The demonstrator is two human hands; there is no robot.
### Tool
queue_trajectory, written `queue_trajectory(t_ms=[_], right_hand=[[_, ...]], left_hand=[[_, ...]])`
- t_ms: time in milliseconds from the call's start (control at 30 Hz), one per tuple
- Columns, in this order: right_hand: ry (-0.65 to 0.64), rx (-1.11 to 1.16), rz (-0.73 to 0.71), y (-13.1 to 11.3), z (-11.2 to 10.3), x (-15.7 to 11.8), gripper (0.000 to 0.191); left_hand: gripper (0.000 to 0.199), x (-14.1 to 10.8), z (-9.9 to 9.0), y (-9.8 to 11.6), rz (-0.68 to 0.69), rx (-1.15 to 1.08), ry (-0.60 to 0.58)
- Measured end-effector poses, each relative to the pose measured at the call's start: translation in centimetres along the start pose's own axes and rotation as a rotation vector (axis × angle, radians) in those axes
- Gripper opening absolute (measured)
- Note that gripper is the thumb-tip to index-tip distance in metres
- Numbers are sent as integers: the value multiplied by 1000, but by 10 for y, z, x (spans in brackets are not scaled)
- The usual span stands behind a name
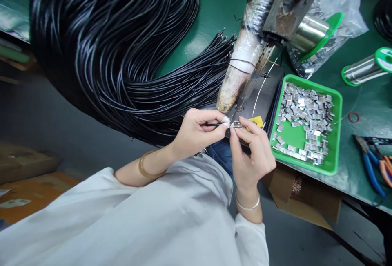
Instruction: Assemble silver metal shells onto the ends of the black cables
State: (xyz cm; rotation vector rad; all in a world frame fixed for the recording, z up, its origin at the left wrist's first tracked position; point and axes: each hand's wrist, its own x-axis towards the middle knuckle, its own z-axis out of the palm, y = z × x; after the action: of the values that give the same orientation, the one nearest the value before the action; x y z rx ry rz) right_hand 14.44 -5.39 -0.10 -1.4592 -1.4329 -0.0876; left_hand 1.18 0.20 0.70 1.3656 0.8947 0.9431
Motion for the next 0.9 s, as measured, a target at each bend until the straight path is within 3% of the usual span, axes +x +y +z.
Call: queue_trajectory(t_ms=[300, 433, 533, 600, 667, 767, 833, 900], right_hand=[[-36, 29, -65, 9, -4, -11, 15], [-93, 34, -188, 17, -10, -12, 18], [-110, 89, -244, 19, -13, -12, 16], [-85, 139, -167, 17, -16, -12, 13], [-44, 220, 14, 12, -19, -10, 11], [-147, 374, 336, 7, -24, -6, 13], [-251, 402, 432, 6, -26, -4, 15], [-184, 279, 378, 6, -26, -4, 13]], left_hand=[[8, 2, -4, -1, -86, -107, -95], [20, 3, -11, 4, -217, -239, -241], [24, -2, -14, 7, -232, -287, -325], [20, -9, -13, 8, -146, -205, -270], [13, -17, -11, 8, 43, -60, -205], [12, -28, -7, 5, 341, 110, -206], [15, -31, -5, 2, 395, 139, -196], [15, -31, -4, -1, 330, 112, -163]])
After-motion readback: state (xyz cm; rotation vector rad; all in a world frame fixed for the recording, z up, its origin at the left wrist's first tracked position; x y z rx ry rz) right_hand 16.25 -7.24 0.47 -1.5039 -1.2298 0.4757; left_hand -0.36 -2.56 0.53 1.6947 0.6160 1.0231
